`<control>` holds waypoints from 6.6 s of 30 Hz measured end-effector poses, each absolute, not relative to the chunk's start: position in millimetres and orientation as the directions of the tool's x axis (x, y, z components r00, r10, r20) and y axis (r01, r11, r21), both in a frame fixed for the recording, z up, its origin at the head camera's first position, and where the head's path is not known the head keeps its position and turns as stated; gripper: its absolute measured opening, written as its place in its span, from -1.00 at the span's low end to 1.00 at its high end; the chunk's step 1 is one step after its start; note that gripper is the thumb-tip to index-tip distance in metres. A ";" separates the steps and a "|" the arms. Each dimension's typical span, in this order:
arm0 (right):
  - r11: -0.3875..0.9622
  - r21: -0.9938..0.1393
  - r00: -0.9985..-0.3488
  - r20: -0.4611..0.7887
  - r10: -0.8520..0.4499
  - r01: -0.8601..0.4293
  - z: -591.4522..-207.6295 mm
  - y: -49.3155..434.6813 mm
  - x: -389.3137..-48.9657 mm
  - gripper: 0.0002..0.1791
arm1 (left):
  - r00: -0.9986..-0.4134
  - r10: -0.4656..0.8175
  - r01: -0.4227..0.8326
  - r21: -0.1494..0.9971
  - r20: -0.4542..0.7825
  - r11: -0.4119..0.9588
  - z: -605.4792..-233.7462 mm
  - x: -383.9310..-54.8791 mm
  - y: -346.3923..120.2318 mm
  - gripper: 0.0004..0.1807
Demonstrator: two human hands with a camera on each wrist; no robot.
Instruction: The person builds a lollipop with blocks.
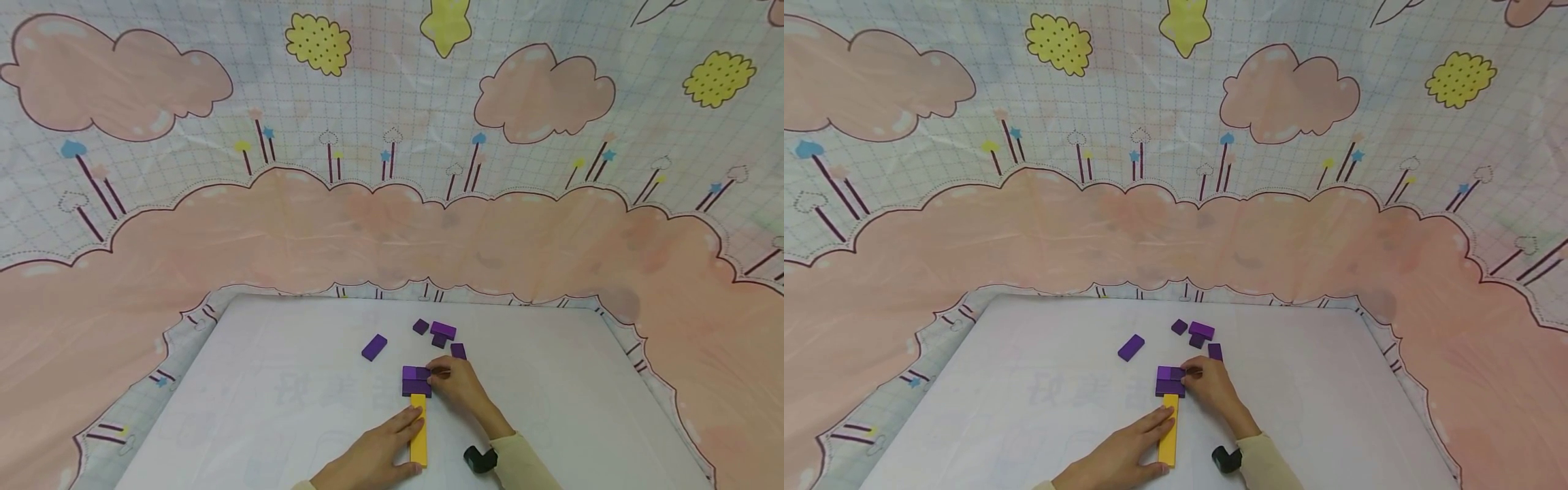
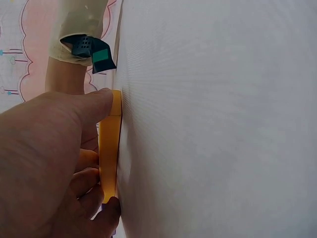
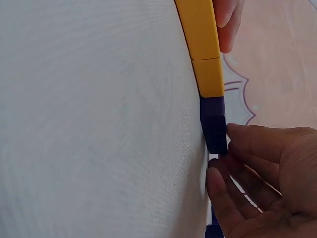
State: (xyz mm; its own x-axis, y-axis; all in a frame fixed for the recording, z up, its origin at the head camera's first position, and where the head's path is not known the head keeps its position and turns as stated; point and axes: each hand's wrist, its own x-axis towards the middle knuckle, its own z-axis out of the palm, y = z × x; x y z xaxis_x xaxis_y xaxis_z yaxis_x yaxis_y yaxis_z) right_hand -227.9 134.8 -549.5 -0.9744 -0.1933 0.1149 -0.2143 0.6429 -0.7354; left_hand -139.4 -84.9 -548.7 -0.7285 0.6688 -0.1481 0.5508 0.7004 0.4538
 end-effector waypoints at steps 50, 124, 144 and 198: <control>0.617 -0.717 -0.945 0.278 -0.171 -0.323 -487.2 185.4 -229.5 -0.53 | -0.745 0.642 0.521 0.445 -0.179 0.728 -548.7 -144.1 -75.8 -0.15; 0.696 -0.710 -0.989 0.002 -0.150 -0.107 -545.2 202.7 -263.3 -0.35 | -0.740 0.649 0.527 0.447 -0.176 0.723 -550.1 -143.4 -75.2 -0.14; 0.663 -0.712 -0.966 0.084 -0.246 -0.231 -541.8 190.7 -257.2 -0.34 | -0.746 0.644 0.526 0.444 -0.167 0.725 -548.1 -143.5 -72.9 -0.15; 0.712 -0.671 -0.962 0.007 -0.274 -0.208 -551.1 167.1 -261.9 -0.37 | -0.745 0.651 0.545 0.429 -0.147 0.720 -549.4 -143.2 -73.3 -0.16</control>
